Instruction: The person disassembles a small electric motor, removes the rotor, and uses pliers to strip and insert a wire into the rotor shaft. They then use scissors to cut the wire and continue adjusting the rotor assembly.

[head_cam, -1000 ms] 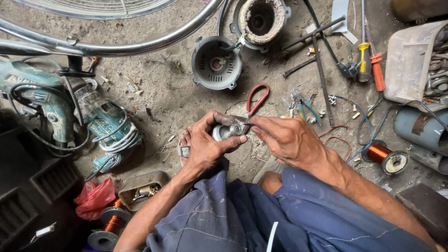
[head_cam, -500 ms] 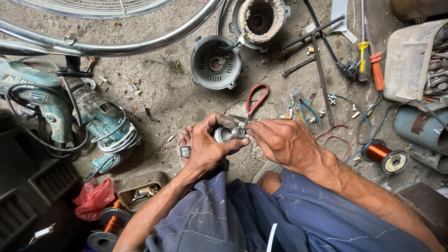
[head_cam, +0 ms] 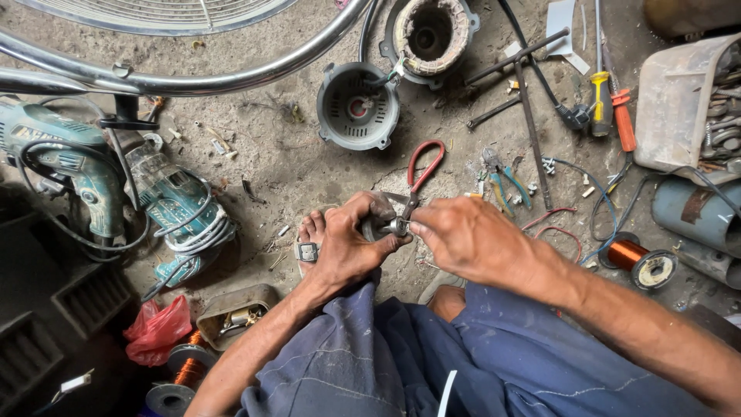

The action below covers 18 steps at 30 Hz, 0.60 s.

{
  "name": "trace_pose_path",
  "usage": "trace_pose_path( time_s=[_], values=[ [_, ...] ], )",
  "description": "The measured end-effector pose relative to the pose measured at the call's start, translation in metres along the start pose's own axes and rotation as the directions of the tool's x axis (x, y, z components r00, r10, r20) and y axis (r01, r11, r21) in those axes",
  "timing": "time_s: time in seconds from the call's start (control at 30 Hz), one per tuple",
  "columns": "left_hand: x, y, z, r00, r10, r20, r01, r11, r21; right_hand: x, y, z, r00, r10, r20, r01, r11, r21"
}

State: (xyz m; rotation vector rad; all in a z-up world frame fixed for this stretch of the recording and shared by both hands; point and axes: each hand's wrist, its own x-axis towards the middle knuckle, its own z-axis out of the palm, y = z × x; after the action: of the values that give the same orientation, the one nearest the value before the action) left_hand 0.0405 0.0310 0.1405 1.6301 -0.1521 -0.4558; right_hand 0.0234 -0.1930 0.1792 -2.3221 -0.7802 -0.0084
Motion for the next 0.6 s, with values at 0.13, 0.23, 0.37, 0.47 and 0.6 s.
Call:
trace_pose_path(
  time_s=[0.13, 0.23, 0.37, 0.47, 0.6],
  values=[
    [0.009, 0.019, -0.002, 0.988, 0.151, 0.010, -0.151, 0.988, 0.000, 0.048, -0.013, -0.050, 0.611, 0.472, 0.635, -0.767, 0.551, 0.329],
    [0.015, 0.031, -0.005, 0.965, 0.259, 0.037, -0.260, 0.964, 0.049, 0.041, -0.009, -0.050, 0.495, 0.537, 0.684, -0.866, 0.367, 0.339],
    [0.023, 0.046, -0.009, 0.901, 0.421, 0.107, -0.430, 0.899, 0.086, 0.039, -0.009, -0.049, 0.383, 0.579, 0.720, -0.906, 0.082, 0.416],
    [0.022, 0.055, -0.004, 0.885, 0.458, 0.082, -0.462, 0.886, 0.045, 0.019, -0.015, -0.031, 0.309, 0.561, 0.768, -0.816, -0.259, 0.517],
    [0.020, 0.044, -0.006, 0.876, 0.474, 0.092, -0.480, 0.876, 0.049, 0.016, -0.012, -0.016, 0.340, 0.624, 0.703, -0.744, -0.279, 0.607]
  ],
)
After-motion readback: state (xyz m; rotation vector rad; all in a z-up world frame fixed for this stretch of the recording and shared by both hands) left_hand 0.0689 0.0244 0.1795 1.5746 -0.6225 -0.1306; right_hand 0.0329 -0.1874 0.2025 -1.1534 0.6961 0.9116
